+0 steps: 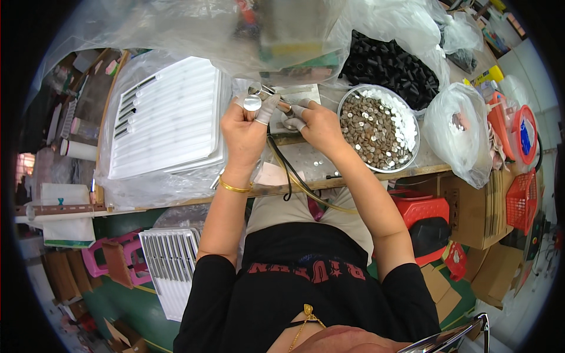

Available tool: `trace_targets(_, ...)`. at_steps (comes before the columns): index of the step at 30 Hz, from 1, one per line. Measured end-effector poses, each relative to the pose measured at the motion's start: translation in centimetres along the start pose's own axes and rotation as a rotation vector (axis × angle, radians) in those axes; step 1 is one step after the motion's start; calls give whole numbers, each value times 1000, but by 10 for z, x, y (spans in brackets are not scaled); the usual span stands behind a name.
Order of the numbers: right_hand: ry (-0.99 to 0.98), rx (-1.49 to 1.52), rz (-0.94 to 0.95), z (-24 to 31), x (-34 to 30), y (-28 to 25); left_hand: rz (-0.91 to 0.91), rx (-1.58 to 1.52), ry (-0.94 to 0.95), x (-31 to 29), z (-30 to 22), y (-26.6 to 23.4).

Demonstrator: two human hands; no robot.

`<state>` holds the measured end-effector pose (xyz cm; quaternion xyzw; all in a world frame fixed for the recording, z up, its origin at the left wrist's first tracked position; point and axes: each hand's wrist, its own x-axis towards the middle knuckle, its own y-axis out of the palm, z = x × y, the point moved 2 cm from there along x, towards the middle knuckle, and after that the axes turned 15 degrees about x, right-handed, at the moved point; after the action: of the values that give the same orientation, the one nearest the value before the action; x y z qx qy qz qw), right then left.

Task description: Assembling small mechanical components by inserting pins and caps into housings using a manual jig.

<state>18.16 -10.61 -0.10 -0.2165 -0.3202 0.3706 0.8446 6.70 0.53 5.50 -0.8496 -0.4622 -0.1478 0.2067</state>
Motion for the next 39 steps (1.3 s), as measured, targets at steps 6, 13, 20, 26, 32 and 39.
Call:
trace_targets(6, -8, -91, 71, -2, 4, 0, 134, 332, 176, 4, 1, 1)
trace_targets(13, 27, 103, -62, -9, 7, 8, 198, 218, 7, 7, 38, 23)
trace_targets(20, 75, 10, -150, -6, 6, 8, 175, -68, -40, 15, 64, 46)
trace_targets(26, 135, -109, -156, -16, 12, 6, 192, 1, -33, 16, 87, 57)
trace_targets(32, 190, -59, -238, -25, 1, -19, 198, -5, -23, 13, 87, 53)
trace_targets(39, 255, -8, -285, -20, -10, -55, 280, 99, -248, 15, 87, 51)
